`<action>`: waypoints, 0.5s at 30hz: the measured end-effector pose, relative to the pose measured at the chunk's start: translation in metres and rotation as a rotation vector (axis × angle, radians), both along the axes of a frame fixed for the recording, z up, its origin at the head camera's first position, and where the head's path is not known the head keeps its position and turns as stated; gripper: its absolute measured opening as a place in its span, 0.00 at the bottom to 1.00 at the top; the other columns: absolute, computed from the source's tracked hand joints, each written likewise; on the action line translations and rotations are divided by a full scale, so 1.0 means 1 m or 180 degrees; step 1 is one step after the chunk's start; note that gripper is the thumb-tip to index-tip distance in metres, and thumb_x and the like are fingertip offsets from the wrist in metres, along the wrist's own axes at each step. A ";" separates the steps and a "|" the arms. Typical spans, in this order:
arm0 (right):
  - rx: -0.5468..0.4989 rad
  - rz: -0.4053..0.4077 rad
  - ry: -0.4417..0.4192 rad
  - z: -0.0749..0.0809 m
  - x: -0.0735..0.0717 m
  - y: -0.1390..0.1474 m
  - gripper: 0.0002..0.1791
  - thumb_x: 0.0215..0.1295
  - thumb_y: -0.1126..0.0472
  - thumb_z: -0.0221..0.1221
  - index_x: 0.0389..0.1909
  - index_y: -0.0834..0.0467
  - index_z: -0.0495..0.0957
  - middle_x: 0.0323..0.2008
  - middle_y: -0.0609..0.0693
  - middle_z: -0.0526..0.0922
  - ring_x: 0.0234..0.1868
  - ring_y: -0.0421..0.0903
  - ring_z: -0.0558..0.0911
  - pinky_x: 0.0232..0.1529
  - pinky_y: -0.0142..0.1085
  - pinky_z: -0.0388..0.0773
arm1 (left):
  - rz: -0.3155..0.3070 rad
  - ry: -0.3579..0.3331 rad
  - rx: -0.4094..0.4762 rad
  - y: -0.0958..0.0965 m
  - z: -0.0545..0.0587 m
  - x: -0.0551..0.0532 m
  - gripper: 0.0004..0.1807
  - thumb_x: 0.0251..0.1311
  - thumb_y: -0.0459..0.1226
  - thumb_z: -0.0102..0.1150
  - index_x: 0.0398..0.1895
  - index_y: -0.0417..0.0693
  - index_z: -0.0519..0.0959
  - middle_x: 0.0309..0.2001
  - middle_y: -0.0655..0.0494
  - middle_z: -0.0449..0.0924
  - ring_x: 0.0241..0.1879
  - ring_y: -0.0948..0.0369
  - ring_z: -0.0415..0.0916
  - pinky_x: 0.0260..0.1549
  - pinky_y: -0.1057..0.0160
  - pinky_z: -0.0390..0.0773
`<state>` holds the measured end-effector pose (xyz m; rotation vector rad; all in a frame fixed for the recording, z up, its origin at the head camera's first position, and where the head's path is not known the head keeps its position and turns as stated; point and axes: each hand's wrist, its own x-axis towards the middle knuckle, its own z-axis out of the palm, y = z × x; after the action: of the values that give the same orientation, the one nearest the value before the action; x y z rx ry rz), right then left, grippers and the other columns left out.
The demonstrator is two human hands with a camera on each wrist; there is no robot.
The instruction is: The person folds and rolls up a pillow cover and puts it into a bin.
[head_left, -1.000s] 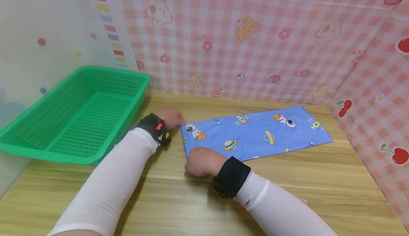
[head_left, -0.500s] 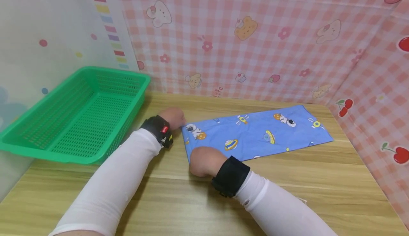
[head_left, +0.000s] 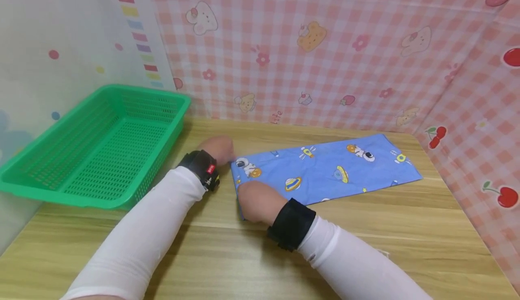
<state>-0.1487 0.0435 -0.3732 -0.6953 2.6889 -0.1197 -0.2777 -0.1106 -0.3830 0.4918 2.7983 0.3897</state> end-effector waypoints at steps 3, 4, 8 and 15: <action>0.0017 0.0188 -0.0010 -0.002 0.002 -0.003 0.02 0.66 0.67 0.61 0.38 0.60 0.79 0.30 0.50 0.78 0.30 0.45 0.75 0.35 0.36 0.80 | 0.0027 0.0013 0.0099 0.001 0.002 0.003 0.08 0.65 0.36 0.63 0.27 0.46 0.79 0.28 0.51 0.81 0.27 0.55 0.76 0.30 0.59 0.77; 0.0021 0.0237 0.0005 -0.002 0.003 -0.003 0.02 0.66 0.67 0.60 0.38 0.61 0.79 0.30 0.50 0.78 0.30 0.44 0.74 0.35 0.36 0.80 | 0.0027 0.0016 0.0144 0.001 0.003 0.004 0.07 0.64 0.35 0.62 0.27 0.46 0.79 0.28 0.52 0.81 0.27 0.56 0.76 0.30 0.59 0.77; -0.0193 0.0169 -0.0078 -0.002 0.004 -0.003 0.04 0.64 0.65 0.62 0.29 0.59 0.78 0.25 0.47 0.75 0.26 0.44 0.72 0.29 0.34 0.75 | -0.0097 0.0047 0.0267 -0.002 0.003 0.005 0.08 0.64 0.33 0.62 0.26 0.45 0.82 0.28 0.51 0.83 0.30 0.55 0.78 0.36 0.56 0.80; -0.0465 -0.0103 -0.0253 -0.001 0.006 -0.004 0.13 0.63 0.62 0.66 0.20 0.57 0.76 0.20 0.46 0.71 0.22 0.43 0.71 0.23 0.33 0.70 | -0.0128 -0.0157 0.0358 -0.013 0.001 0.004 0.19 0.57 0.24 0.61 0.48 0.49 0.90 0.52 0.48 0.89 0.55 0.48 0.83 0.62 0.45 0.79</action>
<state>-0.1431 0.0399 -0.3739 -0.6748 2.6352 -0.3479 -0.2742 -0.1239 -0.3821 0.5545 2.7252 0.5453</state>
